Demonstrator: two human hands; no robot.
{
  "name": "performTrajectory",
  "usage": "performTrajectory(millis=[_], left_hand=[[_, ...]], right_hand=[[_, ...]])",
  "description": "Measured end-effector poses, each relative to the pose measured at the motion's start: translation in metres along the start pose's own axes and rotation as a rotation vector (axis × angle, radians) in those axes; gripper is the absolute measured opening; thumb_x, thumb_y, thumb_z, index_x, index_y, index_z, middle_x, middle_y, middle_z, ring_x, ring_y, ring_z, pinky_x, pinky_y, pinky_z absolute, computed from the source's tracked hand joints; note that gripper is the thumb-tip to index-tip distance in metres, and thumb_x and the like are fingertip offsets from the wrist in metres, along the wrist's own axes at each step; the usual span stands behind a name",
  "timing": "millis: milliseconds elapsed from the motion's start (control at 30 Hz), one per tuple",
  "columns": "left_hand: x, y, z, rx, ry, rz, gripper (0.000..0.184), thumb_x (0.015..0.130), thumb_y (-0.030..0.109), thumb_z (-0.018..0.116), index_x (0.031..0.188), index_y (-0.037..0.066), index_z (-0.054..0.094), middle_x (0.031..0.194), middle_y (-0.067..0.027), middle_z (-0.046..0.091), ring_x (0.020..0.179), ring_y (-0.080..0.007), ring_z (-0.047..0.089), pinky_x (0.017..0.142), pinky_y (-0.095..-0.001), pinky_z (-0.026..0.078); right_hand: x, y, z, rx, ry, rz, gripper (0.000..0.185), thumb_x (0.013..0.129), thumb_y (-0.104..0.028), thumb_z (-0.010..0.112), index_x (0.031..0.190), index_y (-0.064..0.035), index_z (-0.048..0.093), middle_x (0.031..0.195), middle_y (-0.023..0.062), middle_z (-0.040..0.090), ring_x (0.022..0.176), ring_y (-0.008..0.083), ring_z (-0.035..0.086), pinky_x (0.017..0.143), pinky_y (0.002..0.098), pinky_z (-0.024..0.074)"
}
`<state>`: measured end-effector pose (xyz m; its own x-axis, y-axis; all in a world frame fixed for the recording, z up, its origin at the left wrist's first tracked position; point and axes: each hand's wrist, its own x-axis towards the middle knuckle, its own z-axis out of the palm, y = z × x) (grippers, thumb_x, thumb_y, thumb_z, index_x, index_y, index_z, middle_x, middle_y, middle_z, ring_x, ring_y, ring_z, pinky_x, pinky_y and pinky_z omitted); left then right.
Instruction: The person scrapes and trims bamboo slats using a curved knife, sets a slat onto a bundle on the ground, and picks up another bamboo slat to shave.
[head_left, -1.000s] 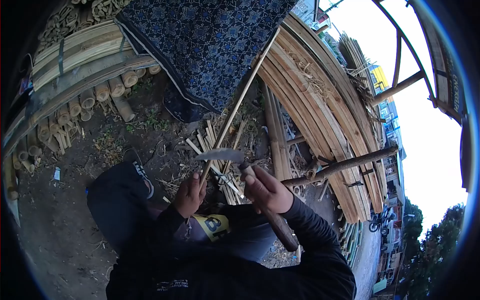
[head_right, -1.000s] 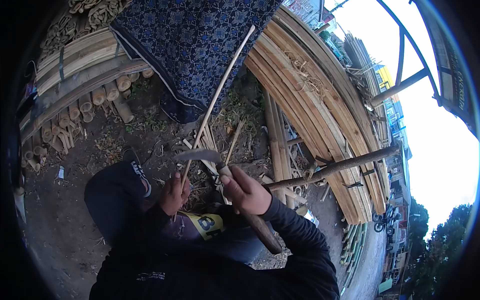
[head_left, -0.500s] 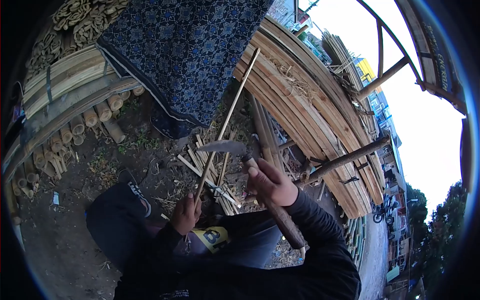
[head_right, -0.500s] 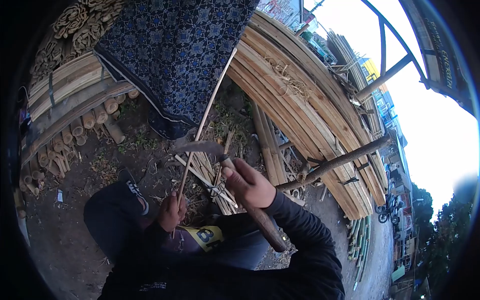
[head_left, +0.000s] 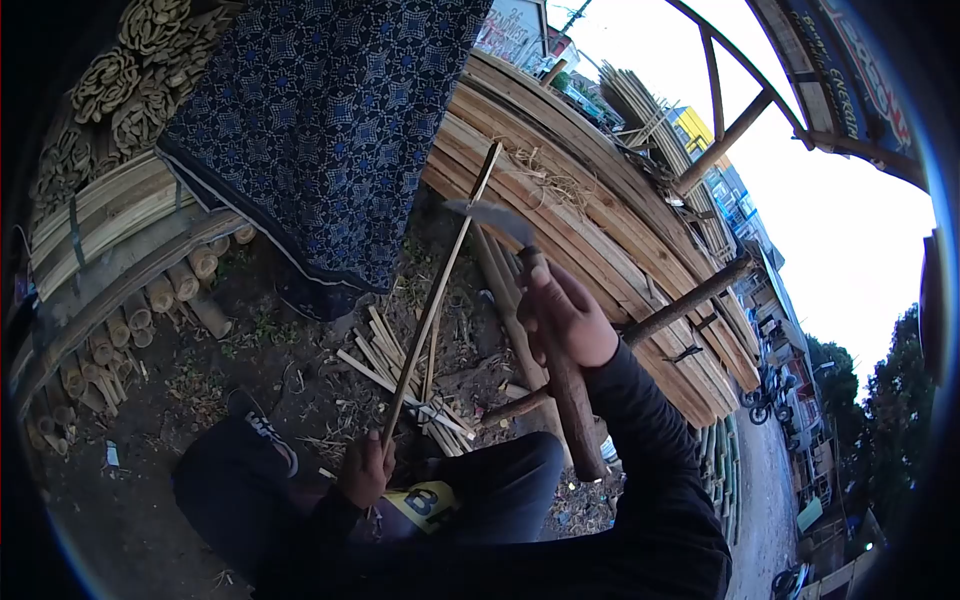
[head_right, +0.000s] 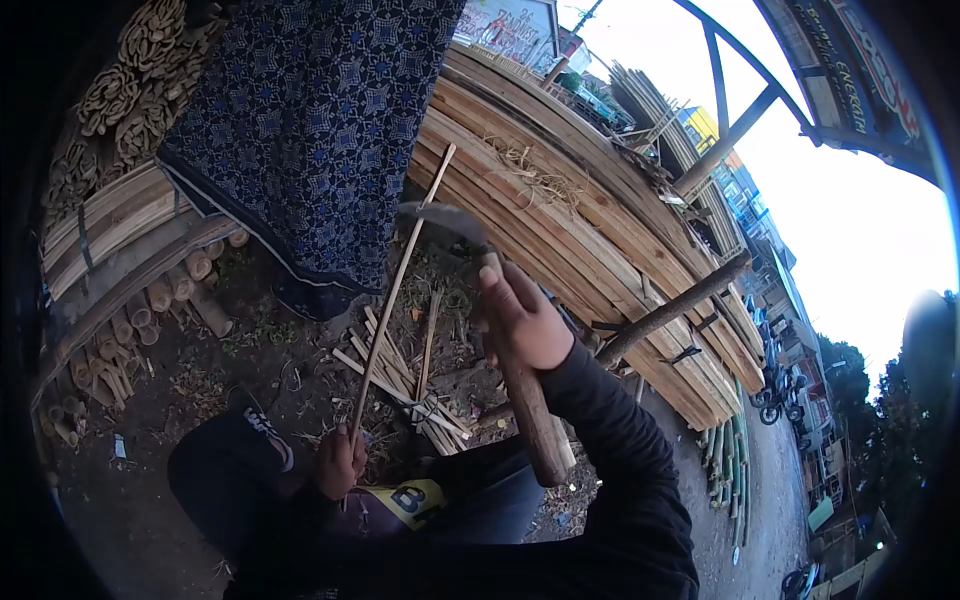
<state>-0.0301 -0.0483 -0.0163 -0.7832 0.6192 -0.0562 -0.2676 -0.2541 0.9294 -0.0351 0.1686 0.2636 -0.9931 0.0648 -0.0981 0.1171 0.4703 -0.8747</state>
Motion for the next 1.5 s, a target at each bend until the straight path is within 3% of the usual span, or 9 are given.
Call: performTrajectory(millis=[500, 567, 633, 700, 733, 800, 900, 1067, 1500], left_hand=[[-0.002, -0.012, 0.011, 0.263, 0.102, 0.072, 0.043, 0.104, 0.032, 0.031, 0.072, 0.007, 0.048, 0.056, 0.0006, 0.042, 0.047, -0.0102, 0.044, 0.046, -0.0267, 0.033], [-0.004, -0.013, 0.013, 0.159, 0.074, 0.022, 0.043, 0.104, 0.032, 0.032, 0.073, 0.007, 0.048, 0.057, 0.0006, 0.043, 0.048, -0.01, 0.045, 0.046, -0.0265, 0.034], [-0.003, -0.006, 0.01, 0.063, 0.045, -0.026, 0.042, 0.103, 0.031, 0.032, 0.073, 0.007, 0.049, 0.057, 0.0006, 0.043, 0.048, -0.0097, 0.046, 0.046, -0.0263, 0.035], [-0.009, 0.001, 0.013, 0.142, 0.02, 0.057, 0.041, 0.104, 0.03, 0.032, 0.074, 0.007, 0.049, 0.058, 0.0006, 0.044, 0.049, -0.0091, 0.046, 0.047, -0.025, 0.035], [-0.008, 0.002, 0.014, 0.145, 0.017, 0.061, 0.041, 0.104, 0.03, 0.032, 0.074, 0.007, 0.049, 0.058, 0.0006, 0.044, 0.049, -0.0091, 0.046, 0.047, -0.025, 0.035], [-0.008, 0.0, 0.015, 0.616, 0.141, 0.474, 0.042, 0.104, 0.03, 0.032, 0.074, 0.007, 0.048, 0.058, 0.0011, 0.043, 0.049, -0.0083, 0.045, 0.046, -0.0244, 0.034], [-0.002, -0.005, 0.003, -0.001, 0.051, -0.034, 0.042, 0.104, 0.032, 0.034, 0.075, 0.005, 0.049, 0.057, 0.0012, 0.042, 0.05, -0.0082, 0.045, 0.047, -0.0246, 0.035], [0.012, -0.022, -0.006, 0.162, 0.154, 0.063, 0.035, 0.103, 0.03, 0.039, 0.084, 0.004, 0.052, 0.06, 0.0017, 0.044, 0.051, -0.0089, 0.046, 0.048, -0.0247, 0.035], [0.015, -0.016, -0.002, -0.161, 0.126, 0.072, 0.046, 0.103, 0.046, 0.031, 0.099, 0.007, 0.056, 0.069, 0.0046, 0.041, 0.06, -0.0045, 0.04, 0.054, -0.0212, 0.033]], right_hand=[[-0.002, -0.015, -0.026, 0.09, 0.198, -0.052, 0.03, 0.102, -0.035, 0.043, 0.097, -0.0059, 0.047, 0.069, 0.0024, 0.053, 0.045, 0.0117, 0.052, 0.041, 0.0243, 0.0439], [-0.012, -0.02, -0.024, -0.222, -0.078, 0.105, 0.034, 0.103, -0.036, 0.042, 0.114, -0.0038, 0.047, 0.073, 0.0043, 0.053, 0.046, 0.0126, 0.052, 0.043, 0.0242, 0.0447], [0.001, -0.015, -0.037, -0.099, 0.085, 0.03, 0.036, 0.103, -0.038, 0.04, 0.112, -0.0043, 0.047, 0.073, 0.0047, 0.055, 0.047, 0.0129, 0.054, 0.043, 0.0244, 0.0447], [0.007, -0.008, -0.048, 0.038, 0.302, -0.064, 0.035, 0.102, -0.039, 0.041, 0.112, -0.0054, 0.047, 0.073, 0.0052, 0.056, 0.047, 0.0139, 0.054, 0.043, 0.0255, 0.0454], [-0.005, -0.018, -0.039, -0.157, 0.062, 0.073, 0.033, 0.101, -0.037, 0.046, 0.106, -0.0046, 0.047, 0.071, 0.0053, 0.056, 0.044, 0.0146, 0.054, 0.04, 0.0276, 0.045], [0.009, -0.002, -0.052, -0.068, 0.182, 0.071, 0.034, 0.101, -0.038, 0.046, 0.105, -0.0052, 0.047, 0.071, 0.0055, 0.055, 0.043, 0.0153, 0.054, 0.04, 0.0283, 0.045], [0.032, 0.021, -0.098, 0.281, 0.588, -0.087, 0.033, 0.101, -0.039, 0.044, 0.103, -0.0066, 0.047, 0.07, 0.0058, 0.054, 0.041, 0.018, 0.052, 0.04, 0.0304, 0.0455], [-0.022, 0.022, -0.055, 0.133, 0.157, 0.004, 0.033, 0.102, -0.037, 0.043, 0.112, -0.0057, 0.047, 0.072, 0.0043, 0.052, 0.049, 0.0142, 0.052, 0.044, 0.0272, 0.046], [-0.061, 0.078, 0.013, 0.406, 0.055, 0.005, 0.03, 0.103, -0.033, 0.04, 0.118, -0.0069, 0.045, 0.077, 0.005, 0.051, 0.055, 0.0131, 0.053, 0.05, 0.024, 0.0457]])
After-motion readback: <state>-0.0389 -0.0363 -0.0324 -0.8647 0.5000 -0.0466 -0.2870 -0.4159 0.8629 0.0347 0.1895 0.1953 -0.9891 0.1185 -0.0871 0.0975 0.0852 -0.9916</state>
